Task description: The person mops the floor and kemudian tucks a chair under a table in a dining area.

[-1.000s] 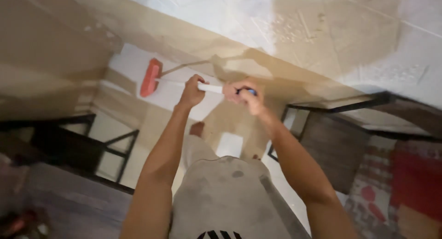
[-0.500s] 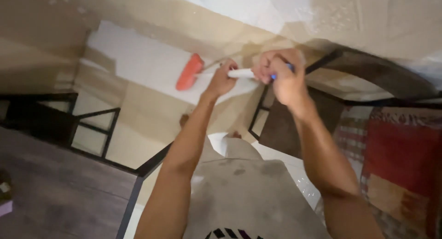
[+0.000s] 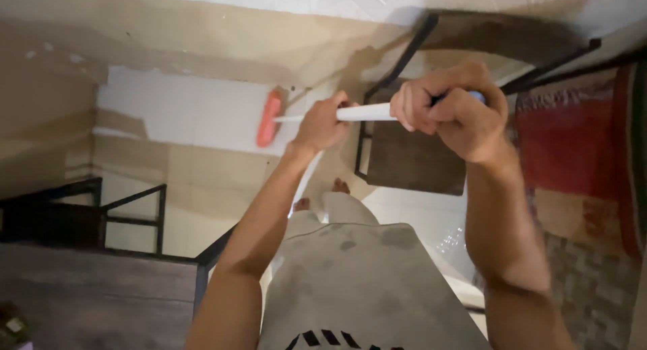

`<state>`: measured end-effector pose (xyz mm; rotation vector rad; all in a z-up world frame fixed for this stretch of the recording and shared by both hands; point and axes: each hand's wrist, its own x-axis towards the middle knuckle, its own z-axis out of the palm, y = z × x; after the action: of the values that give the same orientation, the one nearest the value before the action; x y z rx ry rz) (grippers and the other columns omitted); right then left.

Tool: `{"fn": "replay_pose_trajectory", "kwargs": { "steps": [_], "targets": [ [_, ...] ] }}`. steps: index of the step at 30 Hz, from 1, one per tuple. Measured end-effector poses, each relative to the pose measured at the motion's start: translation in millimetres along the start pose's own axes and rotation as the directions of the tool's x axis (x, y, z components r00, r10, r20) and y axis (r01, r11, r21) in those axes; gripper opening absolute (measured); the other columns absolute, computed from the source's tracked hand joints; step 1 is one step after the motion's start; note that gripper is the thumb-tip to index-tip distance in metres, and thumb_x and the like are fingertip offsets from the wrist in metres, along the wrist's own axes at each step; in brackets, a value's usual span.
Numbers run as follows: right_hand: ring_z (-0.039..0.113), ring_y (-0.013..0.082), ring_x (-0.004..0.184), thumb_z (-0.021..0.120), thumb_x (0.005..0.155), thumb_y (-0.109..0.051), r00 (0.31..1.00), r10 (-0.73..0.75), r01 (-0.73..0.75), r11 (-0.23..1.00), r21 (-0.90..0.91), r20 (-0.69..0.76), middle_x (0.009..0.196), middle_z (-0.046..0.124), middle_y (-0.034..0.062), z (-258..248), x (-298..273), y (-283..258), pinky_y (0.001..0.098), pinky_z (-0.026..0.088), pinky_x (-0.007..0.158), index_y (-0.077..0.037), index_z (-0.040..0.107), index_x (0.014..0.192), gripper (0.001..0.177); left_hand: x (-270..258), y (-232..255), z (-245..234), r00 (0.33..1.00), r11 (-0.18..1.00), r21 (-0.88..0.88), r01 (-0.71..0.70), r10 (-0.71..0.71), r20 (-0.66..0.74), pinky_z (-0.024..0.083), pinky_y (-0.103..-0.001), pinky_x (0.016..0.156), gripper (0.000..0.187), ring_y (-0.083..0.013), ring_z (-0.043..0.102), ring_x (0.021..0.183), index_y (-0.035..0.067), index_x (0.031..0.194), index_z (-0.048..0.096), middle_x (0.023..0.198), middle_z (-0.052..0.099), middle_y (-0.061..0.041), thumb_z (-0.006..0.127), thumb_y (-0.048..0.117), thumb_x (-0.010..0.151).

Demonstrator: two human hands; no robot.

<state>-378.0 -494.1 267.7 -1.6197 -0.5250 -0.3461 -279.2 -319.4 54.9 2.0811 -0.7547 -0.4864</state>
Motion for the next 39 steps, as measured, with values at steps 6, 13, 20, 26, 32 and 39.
{"fn": "replay_pose_trajectory", "kwargs": {
  "steps": [6, 13, 20, 26, 32, 39],
  "targets": [
    [0.045, 0.0253, 0.062, 0.046, 0.074, -0.010, 0.945, 0.299, -0.222, 0.883, 0.413, -0.132, 0.063, 0.045, 0.0129, 46.0, -55.0, 64.3, 0.0376, 0.044, 0.070, 0.003, 0.042, 0.062, 0.018, -12.0, -93.7, -0.7, 0.998, 0.999, 0.033, -0.014, 0.012, 0.062, 0.053, -0.048, 0.078, 0.021, -0.0409, 0.070, 0.089, 0.006, 0.101, 0.062, 0.088, 0.073, -0.020, 0.067, 0.014, 0.082],
    [0.049, 0.0244, 0.060, 0.043, 0.075, -0.010, 0.770, 0.545, -0.465, 0.835, 0.294, -0.331, 0.066, 0.057, 0.0154, 109.0, -99.0, 67.7, 0.0368, 0.043, 0.059, 0.007, 0.053, 0.065, 0.022, -47.8, -156.4, 42.5, 0.987, 0.999, -0.009, 0.045, -0.043, 0.154, 0.054, -0.046, 0.079, 0.026, -0.0407, 0.069, 0.091, 0.005, 0.104, 0.063, 0.092, 0.073, -0.022, 0.070, 0.014, 0.080],
    [0.048, 0.0247, 0.062, 0.039, 0.080, -0.008, 0.808, 0.430, -0.459, 0.888, 0.028, -0.401, 0.060, 0.045, 0.0134, 122.9, -112.6, -25.2, 0.0379, 0.046, 0.067, 0.003, 0.041, 0.060, 0.023, -82.6, -90.8, 74.6, 0.949, 0.963, -0.216, -0.158, 0.208, 0.235, 0.054, -0.046, 0.078, 0.021, -0.0383, 0.071, 0.092, 0.006, 0.103, 0.064, 0.094, 0.073, -0.020, 0.064, 0.011, 0.083],
    [0.042, 0.0225, 0.053, 0.039, 0.081, -0.002, 0.906, 0.144, -0.196, 0.976, -0.094, -0.398, 0.061, 0.042, 0.0193, 138.0, -146.1, -74.5, 0.0386, 0.047, 0.060, 0.005, 0.037, 0.061, 0.021, -119.5, -23.5, 53.0, 0.894, 0.971, -0.160, -0.176, 0.226, 0.387, 0.052, -0.048, 0.071, 0.019, -0.0394, 0.069, 0.082, 0.007, 0.103, 0.061, 0.083, 0.071, -0.020, 0.064, 0.021, 0.090],
    [0.038, 0.0215, 0.051, 0.034, 0.084, -0.007, 0.899, 0.118, -0.123, 0.992, 0.016, -0.422, 0.055, 0.036, 0.0123, 155.3, -174.8, -100.2, 0.0390, 0.043, 0.062, -0.001, 0.037, 0.061, 0.024, -136.6, 1.9, 36.6, 0.906, 0.968, -0.062, -0.244, 0.250, 0.342, 0.048, -0.052, 0.067, 0.027, -0.0414, 0.067, 0.079, 0.006, 0.098, 0.059, 0.079, 0.070, -0.019, 0.062, 0.033, 0.099],
    [0.043, 0.0242, 0.064, 0.039, 0.077, -0.004, 0.822, 0.133, -0.124, 0.991, 0.054, -0.553, 0.064, 0.047, 0.0126, 182.8, -201.7, -8.3, 0.0411, 0.045, 0.076, 0.001, 0.042, 0.060, 0.018, -95.7, -101.7, 82.3, 0.894, 0.950, -0.069, -0.304, 0.309, 0.324, 0.050, -0.048, 0.069, 0.015, -0.0396, 0.067, 0.083, 0.007, 0.094, 0.060, 0.086, 0.070, -0.020, 0.064, 0.013, 0.081]
  ]
}}
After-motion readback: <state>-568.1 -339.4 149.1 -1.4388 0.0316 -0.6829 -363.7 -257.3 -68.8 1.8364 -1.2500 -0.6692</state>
